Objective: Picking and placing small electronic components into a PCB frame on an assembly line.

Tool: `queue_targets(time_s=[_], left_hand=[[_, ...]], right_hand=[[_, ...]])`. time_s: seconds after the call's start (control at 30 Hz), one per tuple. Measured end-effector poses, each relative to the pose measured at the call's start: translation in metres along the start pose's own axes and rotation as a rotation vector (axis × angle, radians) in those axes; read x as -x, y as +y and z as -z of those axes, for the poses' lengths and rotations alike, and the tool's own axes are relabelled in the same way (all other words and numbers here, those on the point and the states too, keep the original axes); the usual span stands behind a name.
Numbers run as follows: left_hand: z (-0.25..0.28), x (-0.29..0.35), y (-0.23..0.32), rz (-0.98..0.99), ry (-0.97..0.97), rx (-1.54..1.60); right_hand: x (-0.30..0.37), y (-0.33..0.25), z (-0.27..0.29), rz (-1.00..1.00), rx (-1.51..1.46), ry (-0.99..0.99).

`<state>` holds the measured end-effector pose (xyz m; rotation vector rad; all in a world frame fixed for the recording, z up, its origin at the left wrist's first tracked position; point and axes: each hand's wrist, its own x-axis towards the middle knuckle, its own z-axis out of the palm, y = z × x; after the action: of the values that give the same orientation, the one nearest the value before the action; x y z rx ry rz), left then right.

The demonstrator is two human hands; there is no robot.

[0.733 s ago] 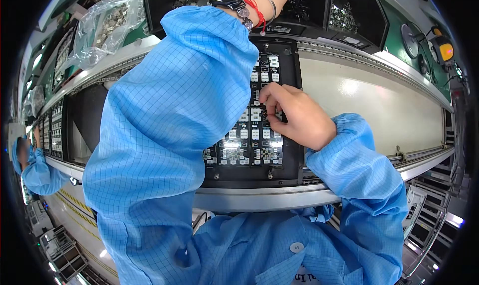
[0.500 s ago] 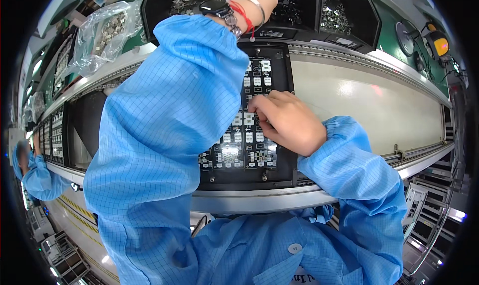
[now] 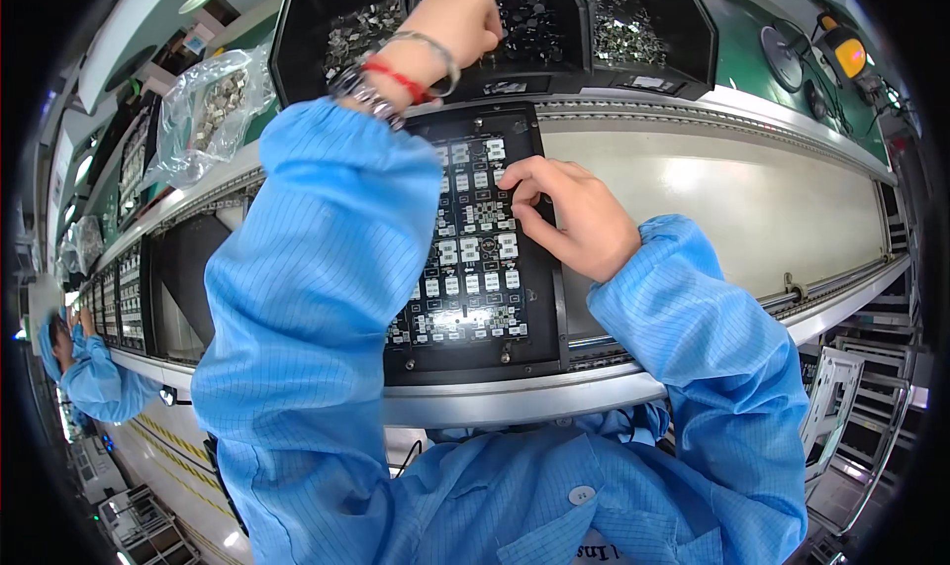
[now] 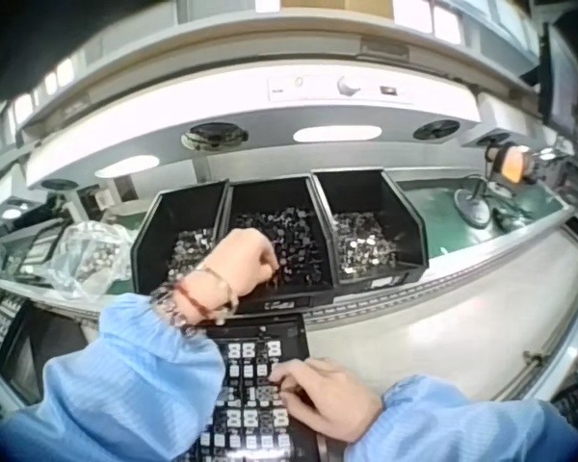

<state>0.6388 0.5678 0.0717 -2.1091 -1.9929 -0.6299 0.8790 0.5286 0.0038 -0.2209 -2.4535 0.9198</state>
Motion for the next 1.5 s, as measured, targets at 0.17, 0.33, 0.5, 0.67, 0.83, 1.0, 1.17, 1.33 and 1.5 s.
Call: queue_targets(time_s=[0.17,0.33,0.5,0.67,0.83,1.0,1.17,1.33,1.5], left_hand=[[0.04,0.044,0.02,0.067,0.099,0.026],[0.037,0.074,0.044,0.181,0.099,0.34],[0.035,0.128,0.081,0.269,-0.021,0.682],[0.019,0.183,0.103,0.421,-0.065,0.758],[-0.001,0.204,0.103,0.424,-0.059,0.594],[-0.011,0.203,0.1,0.375,-0.015,0.456],[-0.011,0.203,0.102,0.366,-0.014,0.414],[-0.009,0.199,0.104,0.355,-0.026,0.379],[-0.002,0.196,0.112,0.318,-0.064,0.309]], right_hand=[[0.005,0.004,-0.002,0.026,0.084,0.029],[0.011,0.009,-0.006,0.013,0.085,0.053],[0.013,0.015,0.006,0.049,0.082,0.096],[0.016,0.022,0.004,0.028,0.098,0.12],[0.016,0.022,0.006,0.041,0.108,0.101],[0.018,0.024,0.007,0.034,0.129,0.086],[0.019,0.023,0.004,0.022,0.125,0.078],[0.021,0.024,0.006,0.017,0.12,0.06],[0.023,0.023,0.005,0.014,0.125,0.042]])
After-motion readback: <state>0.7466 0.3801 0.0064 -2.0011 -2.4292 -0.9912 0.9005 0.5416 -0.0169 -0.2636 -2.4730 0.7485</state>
